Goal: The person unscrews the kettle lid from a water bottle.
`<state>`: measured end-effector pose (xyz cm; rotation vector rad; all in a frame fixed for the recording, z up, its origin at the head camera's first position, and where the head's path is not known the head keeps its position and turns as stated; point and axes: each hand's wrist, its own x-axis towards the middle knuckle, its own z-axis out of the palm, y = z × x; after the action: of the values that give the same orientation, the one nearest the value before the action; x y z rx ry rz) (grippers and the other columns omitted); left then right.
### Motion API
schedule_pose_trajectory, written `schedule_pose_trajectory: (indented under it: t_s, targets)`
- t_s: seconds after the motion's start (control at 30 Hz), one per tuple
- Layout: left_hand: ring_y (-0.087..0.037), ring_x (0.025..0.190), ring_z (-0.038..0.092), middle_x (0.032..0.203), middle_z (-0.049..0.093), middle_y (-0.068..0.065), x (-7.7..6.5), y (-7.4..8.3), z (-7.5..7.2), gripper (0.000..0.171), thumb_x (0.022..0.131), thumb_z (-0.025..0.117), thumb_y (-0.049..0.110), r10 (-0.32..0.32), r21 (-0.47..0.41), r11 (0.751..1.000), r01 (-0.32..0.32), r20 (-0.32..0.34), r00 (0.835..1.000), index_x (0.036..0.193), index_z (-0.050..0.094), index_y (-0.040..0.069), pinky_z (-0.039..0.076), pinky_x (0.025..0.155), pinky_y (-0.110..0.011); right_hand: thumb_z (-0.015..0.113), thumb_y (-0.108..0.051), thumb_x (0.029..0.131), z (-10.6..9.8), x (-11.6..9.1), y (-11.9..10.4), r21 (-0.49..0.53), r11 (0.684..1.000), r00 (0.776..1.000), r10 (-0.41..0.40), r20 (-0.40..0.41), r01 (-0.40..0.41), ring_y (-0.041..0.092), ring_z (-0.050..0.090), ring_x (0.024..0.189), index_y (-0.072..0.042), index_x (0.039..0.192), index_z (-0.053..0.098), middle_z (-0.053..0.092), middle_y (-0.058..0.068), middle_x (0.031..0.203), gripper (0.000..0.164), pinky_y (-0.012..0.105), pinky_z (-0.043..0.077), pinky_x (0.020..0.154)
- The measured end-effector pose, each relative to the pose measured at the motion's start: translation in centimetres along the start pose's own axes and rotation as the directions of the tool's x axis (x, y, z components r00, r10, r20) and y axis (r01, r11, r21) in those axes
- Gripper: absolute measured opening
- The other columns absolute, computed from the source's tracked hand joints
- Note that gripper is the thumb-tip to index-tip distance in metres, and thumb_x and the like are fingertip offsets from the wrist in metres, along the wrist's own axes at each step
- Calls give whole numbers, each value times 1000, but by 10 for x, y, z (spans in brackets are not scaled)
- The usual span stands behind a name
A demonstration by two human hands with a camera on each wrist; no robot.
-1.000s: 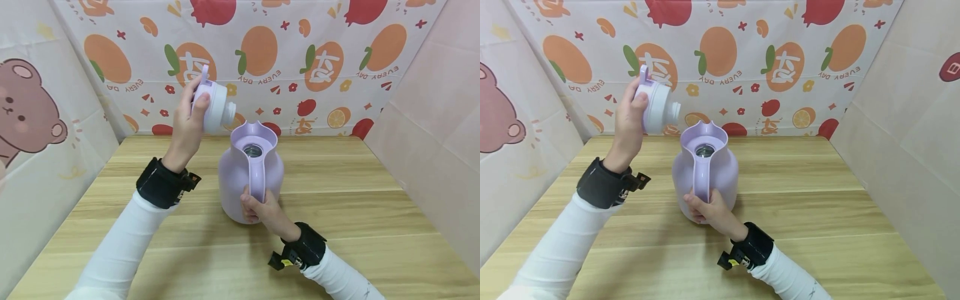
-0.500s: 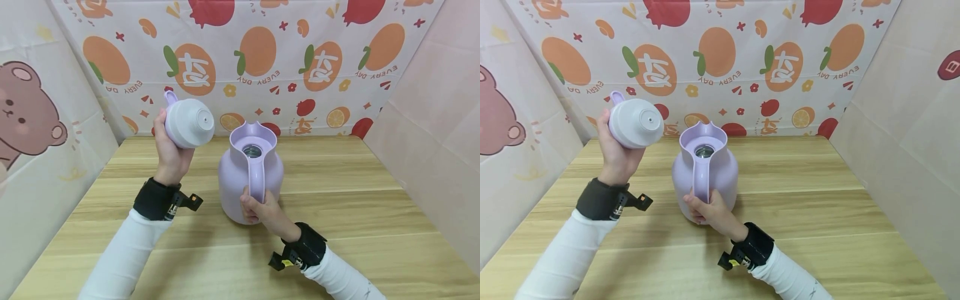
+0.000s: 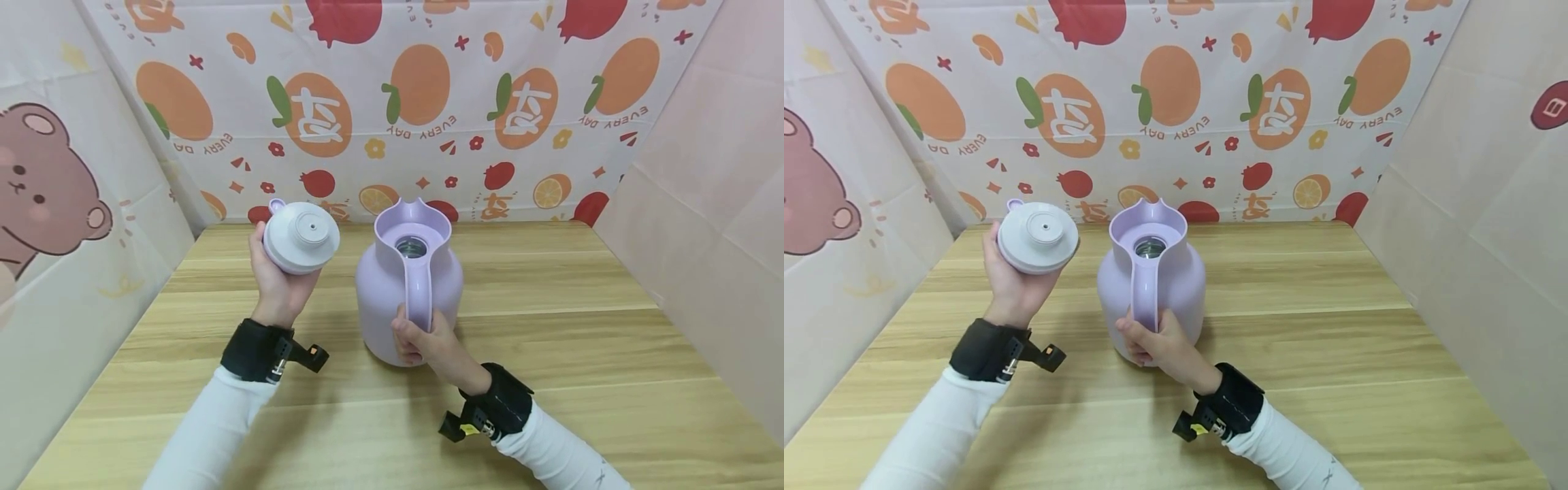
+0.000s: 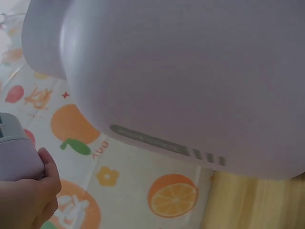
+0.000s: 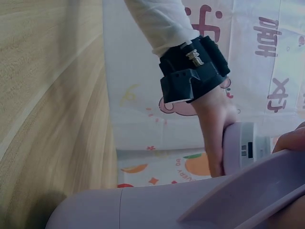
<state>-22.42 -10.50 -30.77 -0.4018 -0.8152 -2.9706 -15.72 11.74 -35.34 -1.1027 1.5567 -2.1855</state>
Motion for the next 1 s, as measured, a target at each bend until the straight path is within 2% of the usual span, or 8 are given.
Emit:
schedule_pose_trajectory:
  t_s: [0.1, 0.23, 0.3, 0.53, 0.63, 0.77, 0.9, 1.0]
  targets:
    - [-21, 121, 36, 141, 30, -4, -3, 0, -11, 55, 93, 35, 48, -43, -113, 993, 40, -21, 999, 139, 29, 19, 24, 101, -38, 50, -24, 94, 0, 0, 0, 1, 1000, 1000, -2, 1, 2, 15, 30, 46, -2, 74, 35, 32, 3, 56, 34, 25, 25, 42]
    - [-23, 125, 34, 147, 23, 0, -7, 3, -26, 54, 91, 41, 46, -92, -275, 959, 76, -48, 995, 140, 30, 26, 23, 102, -43, 49, -23, 94, 0, 1, 0, 9, 1000, 1000, -6, 5, 6, 15, 30, 46, -2, 74, 35, 32, 3, 56, 33, 26, 25, 42]
    - [-24, 125, 34, 147, 22, 1, -10, 5, -33, 53, 91, 43, 44, -107, -323, 943, 84, -55, 993, 139, 31, 27, 20, 103, -44, 50, -22, 94, 0, 1, 0, 13, 1000, 1000, -9, 5, 9, 15, 30, 46, -3, 74, 35, 32, 2, 56, 32, 26, 25, 42]
    - [-28, 123, 35, 142, 27, 1, -15, 6, -55, 52, 90, 46, 41, -139, -411, 907, 88, -95, 986, 139, 33, 28, 18, 103, -46, 50, -21, 93, 0, 1, -1, 9, 1000, 1000, -20, -2, 20, 14, 29, 45, -3, 72, 35, 31, 1, 56, 32, 24, 25, 42]
    - [-30, 124, 35, 142, 28, -1, -18, 5, -66, 53, 89, 47, 41, -169, -463, 881, 94, -123, 978, 138, 32, 27, 18, 103, -46, 50, -20, 93, 0, 1, -1, 9, 1000, 1000, -21, -3, 21, 14, 30, 46, -3, 72, 35, 31, 2, 56, 31, 24, 25, 42]
    - [-31, 127, 32, 142, 27, -2, -22, 2, -80, 52, 90, 44, 45, -211, -497, 861, 112, -148, 966, 138, 31, 28, 16, 103, -46, 51, -21, 93, 0, 1, -1, 7, 1000, 1000, -20, -5, 20, 14, 30, 46, -4, 72, 35, 31, 1, 56, 31, 24, 26, 42]
    - [-30, 129, 28, 142, 26, -2, -25, -1, -94, 52, 90, 43, 42, -228, -498, 859, 121, -158, 961, 138, 30, 27, 15, 104, -46, 51, -21, 93, -1, 1, -1, 6, 1000, 1000, -15, -9, 15, 13, 30, 46, -4, 72, 35, 32, 1, 56, 31, 24, 26, 42]
    - [-28, 129, 27, 143, 23, 0, -26, -3, -103, 54, 89, 46, 38, -224, -479, 870, 121, -163, 961, 138, 29, 27, 15, 103, -47, 51, -21, 93, 0, 1, -1, 8, 1000, 1000, -12, -9, 12, 13, 31, 46, -4, 72, 35, 32, 1, 56, 31, 24, 26, 42]
